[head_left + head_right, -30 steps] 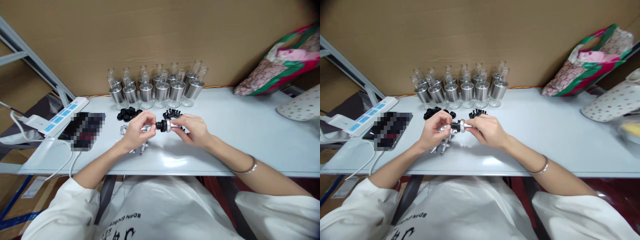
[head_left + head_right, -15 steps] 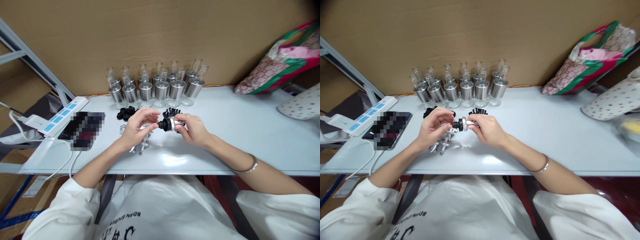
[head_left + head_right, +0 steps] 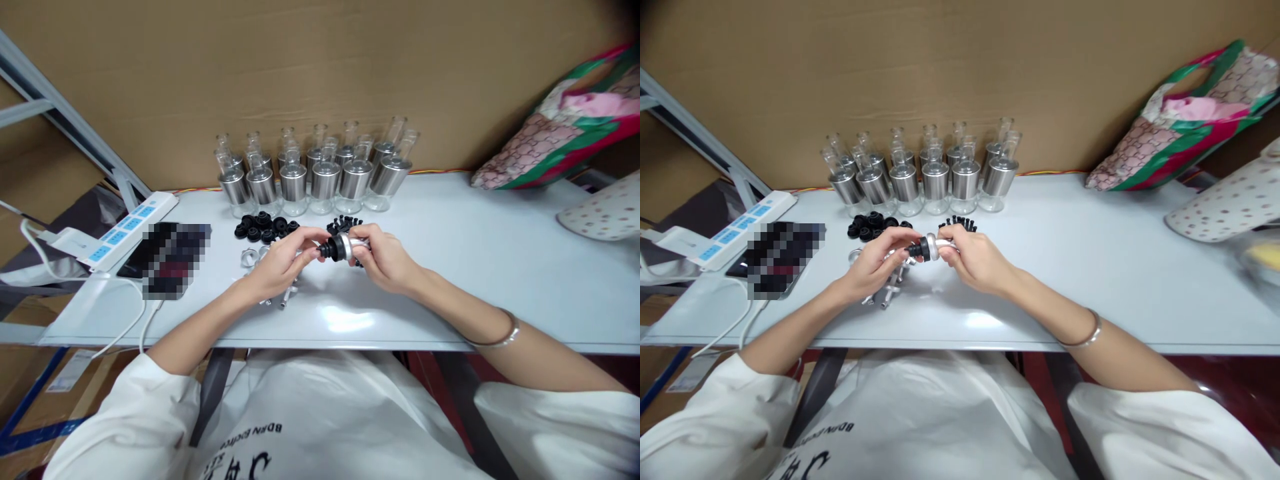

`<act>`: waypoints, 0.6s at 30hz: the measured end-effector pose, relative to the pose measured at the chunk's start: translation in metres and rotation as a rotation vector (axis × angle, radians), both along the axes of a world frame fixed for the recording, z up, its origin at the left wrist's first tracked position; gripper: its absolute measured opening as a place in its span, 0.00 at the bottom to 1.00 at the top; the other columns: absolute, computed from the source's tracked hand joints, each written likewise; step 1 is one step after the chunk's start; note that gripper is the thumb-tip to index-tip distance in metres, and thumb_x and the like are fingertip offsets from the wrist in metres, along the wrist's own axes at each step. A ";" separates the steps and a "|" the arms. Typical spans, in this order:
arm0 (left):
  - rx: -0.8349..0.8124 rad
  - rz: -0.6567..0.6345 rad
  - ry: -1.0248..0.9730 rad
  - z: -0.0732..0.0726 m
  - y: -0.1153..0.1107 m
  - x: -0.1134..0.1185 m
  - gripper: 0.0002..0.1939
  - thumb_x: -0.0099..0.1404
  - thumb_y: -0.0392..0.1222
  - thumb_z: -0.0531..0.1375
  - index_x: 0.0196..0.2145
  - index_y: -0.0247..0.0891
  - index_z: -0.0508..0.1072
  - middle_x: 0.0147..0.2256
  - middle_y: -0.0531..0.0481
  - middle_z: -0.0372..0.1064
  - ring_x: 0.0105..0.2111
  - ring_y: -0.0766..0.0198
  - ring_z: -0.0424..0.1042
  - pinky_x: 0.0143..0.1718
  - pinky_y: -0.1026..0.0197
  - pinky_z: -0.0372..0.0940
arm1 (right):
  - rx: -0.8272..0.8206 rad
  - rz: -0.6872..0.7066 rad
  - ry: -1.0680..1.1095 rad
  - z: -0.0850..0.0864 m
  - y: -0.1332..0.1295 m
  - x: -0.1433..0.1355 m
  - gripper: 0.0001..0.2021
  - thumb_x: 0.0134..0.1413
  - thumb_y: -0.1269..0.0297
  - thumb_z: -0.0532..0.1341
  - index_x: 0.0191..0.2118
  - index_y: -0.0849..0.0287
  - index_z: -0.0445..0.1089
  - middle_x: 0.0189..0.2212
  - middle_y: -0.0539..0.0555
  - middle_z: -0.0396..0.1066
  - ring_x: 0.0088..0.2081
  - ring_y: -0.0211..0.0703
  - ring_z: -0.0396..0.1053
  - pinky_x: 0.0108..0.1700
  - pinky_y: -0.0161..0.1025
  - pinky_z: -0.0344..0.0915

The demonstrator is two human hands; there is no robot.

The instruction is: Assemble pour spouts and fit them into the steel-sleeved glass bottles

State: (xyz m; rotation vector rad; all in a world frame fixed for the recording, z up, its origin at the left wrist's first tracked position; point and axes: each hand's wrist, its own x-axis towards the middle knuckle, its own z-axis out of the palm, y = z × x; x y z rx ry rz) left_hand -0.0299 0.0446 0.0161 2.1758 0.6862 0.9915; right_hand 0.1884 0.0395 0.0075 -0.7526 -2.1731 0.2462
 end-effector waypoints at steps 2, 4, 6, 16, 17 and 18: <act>-0.001 -0.017 -0.014 0.000 0.000 0.001 0.16 0.70 0.50 0.49 0.49 0.39 0.63 0.43 0.45 0.70 0.38 0.64 0.73 0.41 0.62 0.66 | -0.049 0.021 0.019 0.001 -0.002 0.000 0.13 0.66 0.53 0.43 0.40 0.56 0.55 0.20 0.48 0.67 0.20 0.36 0.64 0.24 0.32 0.59; 0.005 -0.034 -0.030 -0.002 0.000 0.002 0.16 0.69 0.49 0.50 0.50 0.41 0.62 0.44 0.45 0.69 0.38 0.65 0.72 0.41 0.62 0.66 | -0.130 0.052 0.048 0.003 -0.003 0.000 0.13 0.66 0.53 0.43 0.39 0.56 0.55 0.20 0.47 0.67 0.20 0.36 0.64 0.24 0.32 0.59; 0.018 -0.046 -0.021 -0.003 0.000 0.002 0.16 0.69 0.48 0.51 0.52 0.42 0.61 0.44 0.45 0.69 0.38 0.65 0.72 0.41 0.62 0.67 | -0.199 0.078 0.069 0.005 -0.004 0.001 0.13 0.66 0.52 0.43 0.39 0.56 0.55 0.21 0.48 0.67 0.21 0.36 0.64 0.25 0.32 0.59; 0.169 -0.066 0.134 -0.002 -0.006 0.003 0.22 0.69 0.43 0.50 0.59 0.43 0.54 0.54 0.42 0.63 0.45 0.61 0.70 0.47 0.59 0.65 | -0.214 0.052 0.020 0.003 0.000 0.000 0.20 0.52 0.46 0.61 0.39 0.55 0.55 0.25 0.46 0.65 0.22 0.35 0.63 0.25 0.32 0.59; 0.189 -0.069 0.141 -0.001 -0.007 0.004 0.22 0.69 0.43 0.49 0.60 0.43 0.54 0.54 0.41 0.63 0.47 0.60 0.69 0.47 0.59 0.65 | -0.217 0.039 0.002 0.003 0.000 -0.001 0.20 0.53 0.45 0.59 0.38 0.56 0.55 0.23 0.45 0.65 0.21 0.35 0.62 0.25 0.32 0.58; 0.207 -0.077 0.147 0.000 -0.007 0.004 0.22 0.70 0.44 0.49 0.60 0.43 0.55 0.54 0.42 0.63 0.48 0.60 0.68 0.47 0.59 0.65 | -0.216 0.029 -0.023 0.002 0.000 -0.001 0.21 0.54 0.43 0.57 0.38 0.56 0.55 0.23 0.46 0.65 0.21 0.36 0.61 0.24 0.32 0.57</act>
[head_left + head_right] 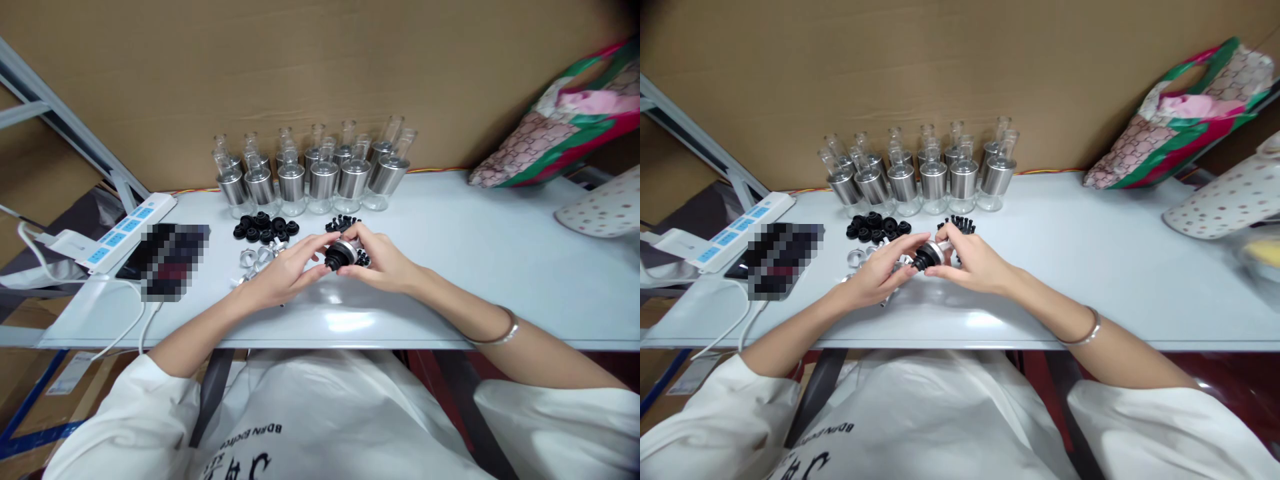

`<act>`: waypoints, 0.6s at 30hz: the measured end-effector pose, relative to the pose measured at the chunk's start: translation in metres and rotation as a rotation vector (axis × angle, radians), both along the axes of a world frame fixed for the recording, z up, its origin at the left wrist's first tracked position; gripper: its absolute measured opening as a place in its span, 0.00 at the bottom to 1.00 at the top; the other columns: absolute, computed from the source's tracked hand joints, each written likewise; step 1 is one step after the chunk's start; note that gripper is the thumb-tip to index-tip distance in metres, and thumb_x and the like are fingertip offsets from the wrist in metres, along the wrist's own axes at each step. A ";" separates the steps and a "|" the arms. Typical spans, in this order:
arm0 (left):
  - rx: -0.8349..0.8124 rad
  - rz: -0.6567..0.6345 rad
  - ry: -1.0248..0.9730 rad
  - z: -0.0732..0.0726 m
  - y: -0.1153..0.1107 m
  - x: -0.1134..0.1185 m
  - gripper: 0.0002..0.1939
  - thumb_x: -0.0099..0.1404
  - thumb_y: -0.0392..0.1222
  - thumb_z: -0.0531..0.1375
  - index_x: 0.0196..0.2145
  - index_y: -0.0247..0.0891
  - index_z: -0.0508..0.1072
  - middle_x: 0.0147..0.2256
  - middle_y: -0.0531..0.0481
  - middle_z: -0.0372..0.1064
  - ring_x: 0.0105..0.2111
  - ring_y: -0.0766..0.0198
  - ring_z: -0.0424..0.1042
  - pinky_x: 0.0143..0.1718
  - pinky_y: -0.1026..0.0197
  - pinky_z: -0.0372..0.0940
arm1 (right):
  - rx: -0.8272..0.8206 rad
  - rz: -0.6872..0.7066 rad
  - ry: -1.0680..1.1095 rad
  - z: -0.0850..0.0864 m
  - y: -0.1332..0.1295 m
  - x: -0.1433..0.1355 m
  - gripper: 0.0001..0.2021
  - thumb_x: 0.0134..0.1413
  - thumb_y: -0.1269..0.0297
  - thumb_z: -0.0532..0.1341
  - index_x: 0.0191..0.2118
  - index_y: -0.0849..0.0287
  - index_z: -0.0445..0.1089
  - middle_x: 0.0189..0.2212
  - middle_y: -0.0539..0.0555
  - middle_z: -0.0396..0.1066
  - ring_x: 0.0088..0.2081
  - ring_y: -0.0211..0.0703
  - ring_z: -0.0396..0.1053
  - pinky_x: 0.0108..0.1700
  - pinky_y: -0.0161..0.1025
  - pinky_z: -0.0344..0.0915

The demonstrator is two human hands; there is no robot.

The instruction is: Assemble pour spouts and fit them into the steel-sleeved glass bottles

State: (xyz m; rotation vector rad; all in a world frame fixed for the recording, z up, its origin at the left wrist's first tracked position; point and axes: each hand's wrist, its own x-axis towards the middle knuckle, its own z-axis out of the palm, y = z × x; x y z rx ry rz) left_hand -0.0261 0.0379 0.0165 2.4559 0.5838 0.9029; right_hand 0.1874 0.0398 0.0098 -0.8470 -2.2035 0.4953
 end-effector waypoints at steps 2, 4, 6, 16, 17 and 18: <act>0.018 -0.019 0.011 0.002 0.000 0.000 0.21 0.70 0.44 0.49 0.59 0.42 0.56 0.52 0.42 0.63 0.48 0.59 0.67 0.46 0.59 0.65 | 0.031 -0.003 -0.081 0.000 0.001 -0.001 0.22 0.55 0.40 0.53 0.35 0.56 0.55 0.22 0.48 0.65 0.21 0.38 0.62 0.25 0.33 0.57; 0.016 -0.028 0.018 0.003 0.000 0.001 0.19 0.70 0.43 0.49 0.57 0.41 0.59 0.49 0.42 0.65 0.45 0.61 0.68 0.45 0.59 0.65 | 0.073 0.005 -0.173 0.000 0.001 -0.002 0.23 0.56 0.38 0.49 0.33 0.57 0.56 0.22 0.50 0.65 0.23 0.40 0.62 0.26 0.35 0.56; -0.002 -0.036 0.019 0.004 -0.001 0.001 0.18 0.70 0.43 0.49 0.55 0.39 0.60 0.47 0.43 0.66 0.42 0.62 0.68 0.45 0.60 0.65 | 0.086 0.018 -0.233 0.001 0.002 -0.002 0.26 0.56 0.36 0.45 0.33 0.58 0.56 0.21 0.51 0.64 0.22 0.42 0.62 0.25 0.35 0.55; 0.008 -0.029 0.037 0.003 0.000 0.001 0.16 0.54 0.35 0.58 0.42 0.36 0.64 0.35 0.50 0.65 0.34 0.66 0.66 0.38 0.64 0.64 | -0.004 0.091 -0.376 0.007 -0.006 -0.007 0.26 0.53 0.35 0.49 0.34 0.58 0.57 0.24 0.52 0.65 0.25 0.44 0.65 0.28 0.36 0.54; 0.018 -0.027 0.038 0.003 0.000 0.001 0.16 0.53 0.35 0.58 0.42 0.36 0.64 0.35 0.50 0.65 0.34 0.66 0.66 0.37 0.64 0.64 | -0.006 0.092 -0.381 0.007 -0.007 -0.008 0.25 0.54 0.37 0.50 0.35 0.58 0.58 0.25 0.52 0.65 0.25 0.45 0.65 0.28 0.36 0.54; 0.028 -0.025 0.036 0.003 0.000 0.001 0.16 0.53 0.35 0.57 0.41 0.36 0.64 0.35 0.50 0.65 0.33 0.66 0.66 0.37 0.64 0.64 | -0.002 0.095 -0.382 0.008 -0.007 -0.008 0.24 0.54 0.39 0.51 0.35 0.59 0.58 0.25 0.52 0.66 0.26 0.45 0.65 0.29 0.36 0.54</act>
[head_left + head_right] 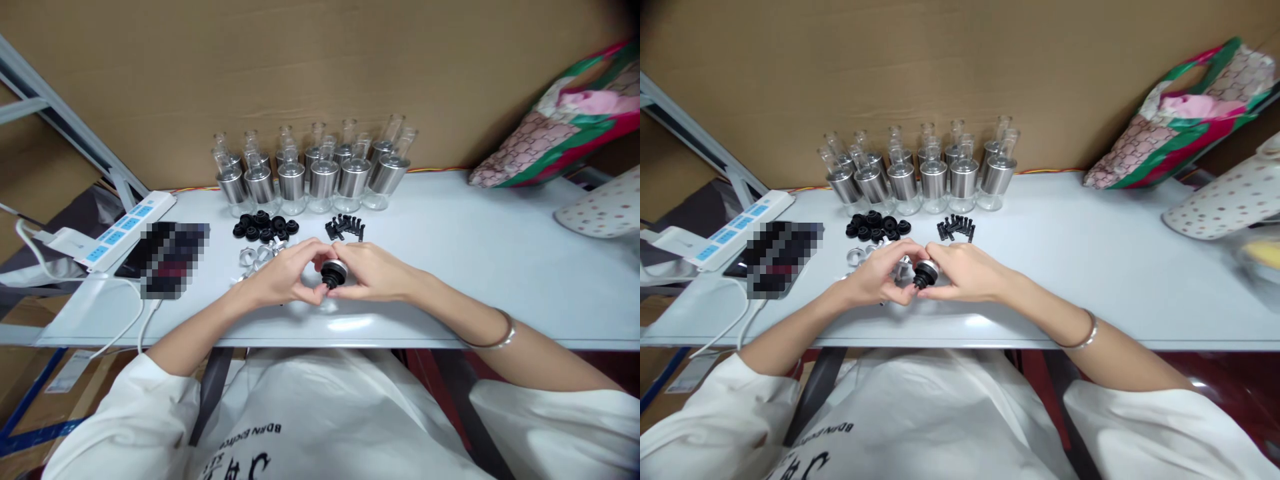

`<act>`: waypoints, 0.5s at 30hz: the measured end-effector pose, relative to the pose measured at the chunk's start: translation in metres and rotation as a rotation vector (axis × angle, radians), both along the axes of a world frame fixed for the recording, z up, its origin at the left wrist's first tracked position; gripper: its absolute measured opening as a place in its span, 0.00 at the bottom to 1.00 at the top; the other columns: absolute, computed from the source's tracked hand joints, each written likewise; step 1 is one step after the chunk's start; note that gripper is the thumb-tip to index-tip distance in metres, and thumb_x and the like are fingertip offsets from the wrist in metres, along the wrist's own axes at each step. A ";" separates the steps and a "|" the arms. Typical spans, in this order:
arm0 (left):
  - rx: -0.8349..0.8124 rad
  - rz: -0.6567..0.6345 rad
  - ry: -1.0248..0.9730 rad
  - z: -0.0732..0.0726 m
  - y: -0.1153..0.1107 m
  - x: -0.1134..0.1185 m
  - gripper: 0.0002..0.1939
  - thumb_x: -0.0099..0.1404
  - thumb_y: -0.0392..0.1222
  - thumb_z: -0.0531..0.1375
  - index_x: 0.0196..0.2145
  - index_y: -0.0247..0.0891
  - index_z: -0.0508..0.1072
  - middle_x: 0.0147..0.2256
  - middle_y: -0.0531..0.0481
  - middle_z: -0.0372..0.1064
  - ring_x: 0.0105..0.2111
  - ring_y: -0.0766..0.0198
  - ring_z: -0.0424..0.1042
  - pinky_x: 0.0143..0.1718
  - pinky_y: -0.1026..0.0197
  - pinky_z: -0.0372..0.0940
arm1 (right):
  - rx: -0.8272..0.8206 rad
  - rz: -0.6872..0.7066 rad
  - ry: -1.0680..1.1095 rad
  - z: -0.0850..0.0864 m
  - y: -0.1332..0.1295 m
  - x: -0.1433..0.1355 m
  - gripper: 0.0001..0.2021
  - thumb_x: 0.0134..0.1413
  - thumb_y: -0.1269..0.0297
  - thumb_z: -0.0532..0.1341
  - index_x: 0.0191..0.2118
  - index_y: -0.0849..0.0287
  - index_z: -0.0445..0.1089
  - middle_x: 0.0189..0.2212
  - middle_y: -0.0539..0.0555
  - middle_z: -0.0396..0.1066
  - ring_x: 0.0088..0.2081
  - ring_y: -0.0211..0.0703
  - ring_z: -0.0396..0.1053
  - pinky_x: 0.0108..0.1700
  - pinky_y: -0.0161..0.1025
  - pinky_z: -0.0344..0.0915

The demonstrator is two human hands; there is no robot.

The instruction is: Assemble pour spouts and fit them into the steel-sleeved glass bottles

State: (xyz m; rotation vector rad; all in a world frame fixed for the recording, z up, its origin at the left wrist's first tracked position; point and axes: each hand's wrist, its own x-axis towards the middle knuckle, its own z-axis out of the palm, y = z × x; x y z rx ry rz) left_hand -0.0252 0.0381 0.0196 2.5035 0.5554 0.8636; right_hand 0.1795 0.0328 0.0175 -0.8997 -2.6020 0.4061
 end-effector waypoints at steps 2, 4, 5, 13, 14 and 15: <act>0.019 0.004 -0.003 0.000 0.000 0.000 0.16 0.52 0.35 0.57 0.41 0.36 0.64 0.34 0.51 0.64 0.33 0.66 0.65 0.36 0.64 0.63 | 0.024 0.008 0.003 0.000 0.000 0.000 0.21 0.55 0.42 0.52 0.35 0.59 0.59 0.25 0.52 0.65 0.25 0.44 0.65 0.29 0.36 0.54; 0.033 0.012 0.004 -0.001 0.000 0.000 0.16 0.53 0.36 0.57 0.41 0.36 0.63 0.33 0.51 0.64 0.32 0.66 0.65 0.35 0.64 0.63 | 0.055 0.012 0.007 0.000 -0.001 0.000 0.19 0.55 0.45 0.52 0.35 0.59 0.60 0.24 0.51 0.65 0.24 0.43 0.63 0.30 0.37 0.54; 0.040 0.014 0.008 -0.001 0.000 0.000 0.16 0.53 0.36 0.57 0.41 0.36 0.63 0.33 0.51 0.64 0.32 0.66 0.65 0.35 0.64 0.63 | 0.066 0.011 0.006 0.000 -0.001 0.000 0.18 0.55 0.46 0.52 0.35 0.59 0.60 0.23 0.51 0.65 0.24 0.42 0.62 0.30 0.37 0.53; 0.110 0.035 0.073 -0.005 0.004 0.000 0.15 0.56 0.38 0.57 0.42 0.37 0.63 0.34 0.50 0.67 0.32 0.66 0.66 0.34 0.64 0.63 | 0.080 0.001 -0.063 0.001 -0.001 -0.001 0.16 0.51 0.53 0.52 0.38 0.61 0.62 0.26 0.54 0.69 0.26 0.44 0.64 0.37 0.42 0.58; 0.117 0.040 0.079 -0.005 0.003 0.000 0.15 0.56 0.38 0.57 0.42 0.36 0.63 0.35 0.49 0.67 0.32 0.66 0.66 0.34 0.64 0.63 | 0.079 0.002 -0.068 0.002 -0.001 -0.001 0.16 0.50 0.54 0.52 0.38 0.62 0.62 0.27 0.55 0.69 0.26 0.45 0.64 0.37 0.42 0.58; 0.123 0.043 0.084 -0.005 0.003 0.000 0.14 0.57 0.39 0.57 0.42 0.36 0.63 0.35 0.49 0.67 0.32 0.66 0.66 0.34 0.63 0.63 | 0.078 0.001 -0.071 0.002 -0.001 -0.001 0.16 0.49 0.55 0.52 0.38 0.62 0.63 0.27 0.55 0.69 0.26 0.45 0.64 0.38 0.43 0.58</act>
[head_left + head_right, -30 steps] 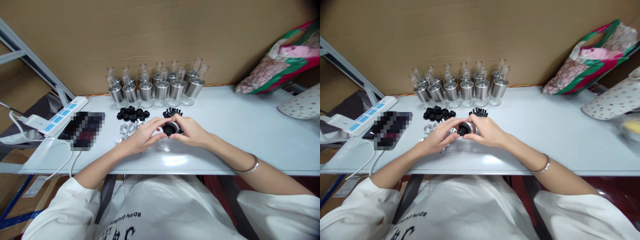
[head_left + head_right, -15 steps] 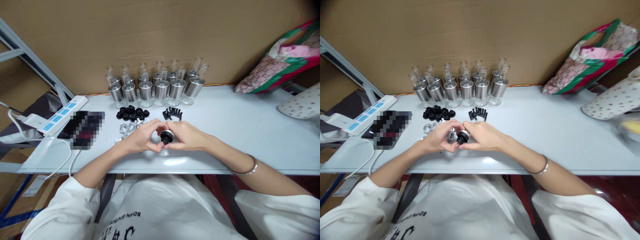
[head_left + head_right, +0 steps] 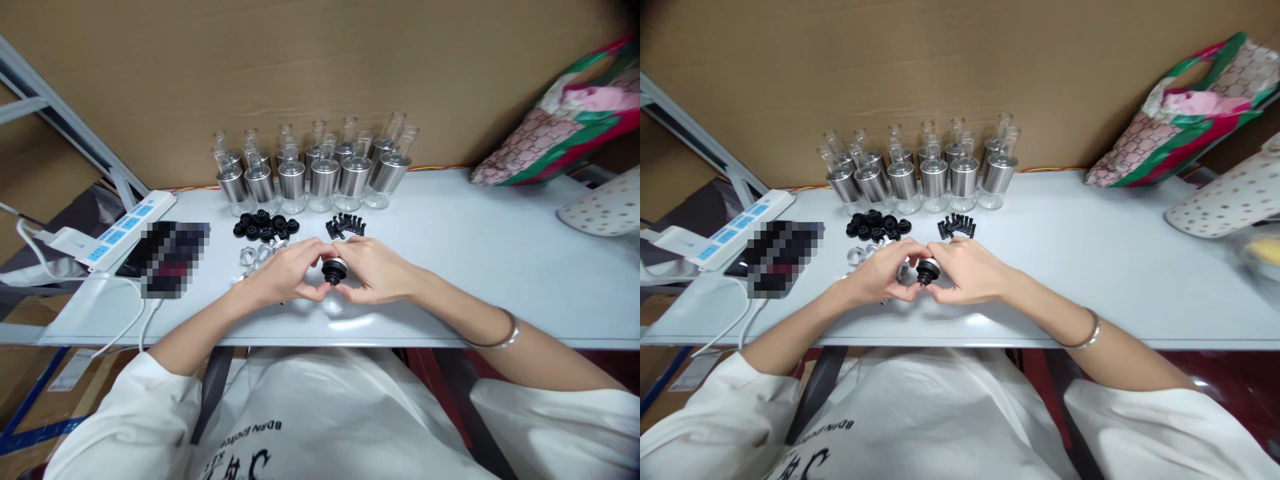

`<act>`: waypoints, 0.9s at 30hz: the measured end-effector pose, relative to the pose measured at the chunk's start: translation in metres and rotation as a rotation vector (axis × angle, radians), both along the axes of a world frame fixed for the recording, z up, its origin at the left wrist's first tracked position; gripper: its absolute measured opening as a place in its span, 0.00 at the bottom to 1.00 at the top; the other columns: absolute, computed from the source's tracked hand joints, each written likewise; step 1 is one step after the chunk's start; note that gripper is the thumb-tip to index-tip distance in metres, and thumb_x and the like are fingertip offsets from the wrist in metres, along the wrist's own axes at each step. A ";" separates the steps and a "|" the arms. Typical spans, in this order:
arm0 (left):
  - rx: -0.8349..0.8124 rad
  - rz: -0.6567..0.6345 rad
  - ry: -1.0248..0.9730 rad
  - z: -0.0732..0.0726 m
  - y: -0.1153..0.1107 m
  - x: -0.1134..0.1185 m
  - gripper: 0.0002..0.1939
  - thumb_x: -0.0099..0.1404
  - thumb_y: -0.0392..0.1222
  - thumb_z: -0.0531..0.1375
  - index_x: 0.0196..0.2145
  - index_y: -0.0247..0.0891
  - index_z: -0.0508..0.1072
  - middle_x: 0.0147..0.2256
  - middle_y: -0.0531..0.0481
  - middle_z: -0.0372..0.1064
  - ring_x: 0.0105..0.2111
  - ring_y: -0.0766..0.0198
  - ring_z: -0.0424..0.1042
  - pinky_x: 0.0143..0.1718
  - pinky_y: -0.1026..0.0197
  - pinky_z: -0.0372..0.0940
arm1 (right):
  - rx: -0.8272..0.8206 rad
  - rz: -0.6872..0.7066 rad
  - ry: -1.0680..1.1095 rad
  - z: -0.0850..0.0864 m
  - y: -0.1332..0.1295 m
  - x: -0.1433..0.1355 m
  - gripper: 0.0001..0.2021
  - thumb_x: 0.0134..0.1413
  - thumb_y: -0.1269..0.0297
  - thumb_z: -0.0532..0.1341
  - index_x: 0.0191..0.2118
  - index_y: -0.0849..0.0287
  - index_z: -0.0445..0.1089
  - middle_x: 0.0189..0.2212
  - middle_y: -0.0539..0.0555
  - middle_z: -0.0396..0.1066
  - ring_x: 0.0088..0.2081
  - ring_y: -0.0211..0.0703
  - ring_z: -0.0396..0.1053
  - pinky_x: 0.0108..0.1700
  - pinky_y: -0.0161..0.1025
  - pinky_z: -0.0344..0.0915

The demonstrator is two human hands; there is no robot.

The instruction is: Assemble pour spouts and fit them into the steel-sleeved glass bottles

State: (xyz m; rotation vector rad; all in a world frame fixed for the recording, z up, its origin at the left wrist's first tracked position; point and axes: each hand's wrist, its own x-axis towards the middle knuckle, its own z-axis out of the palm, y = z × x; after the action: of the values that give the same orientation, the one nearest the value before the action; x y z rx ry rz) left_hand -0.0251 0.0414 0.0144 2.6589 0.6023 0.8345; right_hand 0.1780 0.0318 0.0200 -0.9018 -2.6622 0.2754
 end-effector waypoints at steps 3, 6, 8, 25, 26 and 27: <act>0.004 0.015 0.019 0.000 -0.001 0.000 0.14 0.59 0.40 0.57 0.43 0.36 0.63 0.35 0.49 0.67 0.33 0.65 0.67 0.34 0.63 0.63 | 0.004 -0.005 0.018 0.000 0.000 0.000 0.15 0.49 0.56 0.51 0.38 0.62 0.63 0.28 0.56 0.70 0.27 0.46 0.64 0.37 0.43 0.58; 0.005 0.025 0.036 0.000 -0.002 0.000 0.14 0.60 0.41 0.57 0.44 0.36 0.63 0.35 0.48 0.68 0.33 0.65 0.67 0.35 0.62 0.64 | 0.020 -0.008 0.037 0.000 0.001 0.000 0.14 0.49 0.56 0.51 0.37 0.61 0.62 0.26 0.54 0.68 0.25 0.45 0.63 0.35 0.42 0.58; 0.035 0.016 0.039 0.000 -0.002 0.000 0.14 0.61 0.41 0.57 0.45 0.35 0.63 0.36 0.48 0.68 0.34 0.64 0.68 0.35 0.62 0.64 | 0.042 -0.016 0.036 0.000 0.000 0.000 0.13 0.47 0.58 0.51 0.36 0.60 0.61 0.24 0.53 0.66 0.25 0.45 0.62 0.34 0.41 0.57; 0.087 -0.017 0.060 0.008 -0.006 0.000 0.15 0.68 0.48 0.52 0.47 0.35 0.62 0.39 0.43 0.69 0.40 0.60 0.70 0.37 0.59 0.65 | 0.110 -0.036 0.150 -0.004 -0.003 -0.002 0.11 0.39 0.60 0.51 0.31 0.58 0.57 0.25 0.55 0.64 0.25 0.46 0.60 0.32 0.42 0.55; 0.074 -0.016 0.060 0.008 -0.006 0.000 0.16 0.68 0.49 0.52 0.47 0.35 0.62 0.39 0.43 0.69 0.40 0.60 0.69 0.37 0.59 0.65 | 0.105 -0.037 0.157 -0.004 -0.003 -0.002 0.11 0.39 0.60 0.50 0.31 0.57 0.57 0.25 0.55 0.64 0.25 0.46 0.60 0.32 0.42 0.55; 0.061 -0.014 0.062 0.008 -0.006 0.000 0.16 0.68 0.49 0.51 0.47 0.35 0.62 0.40 0.43 0.69 0.40 0.60 0.69 0.37 0.59 0.65 | 0.100 -0.038 0.164 -0.004 -0.003 -0.002 0.11 0.39 0.60 0.50 0.31 0.57 0.57 0.25 0.55 0.64 0.25 0.46 0.59 0.32 0.42 0.55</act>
State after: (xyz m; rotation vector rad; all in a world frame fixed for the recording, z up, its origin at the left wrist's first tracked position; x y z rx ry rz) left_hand -0.0248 0.0353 0.0223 2.7495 0.5815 0.7809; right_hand 0.1757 0.0284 0.0156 -0.8590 -2.4818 0.1960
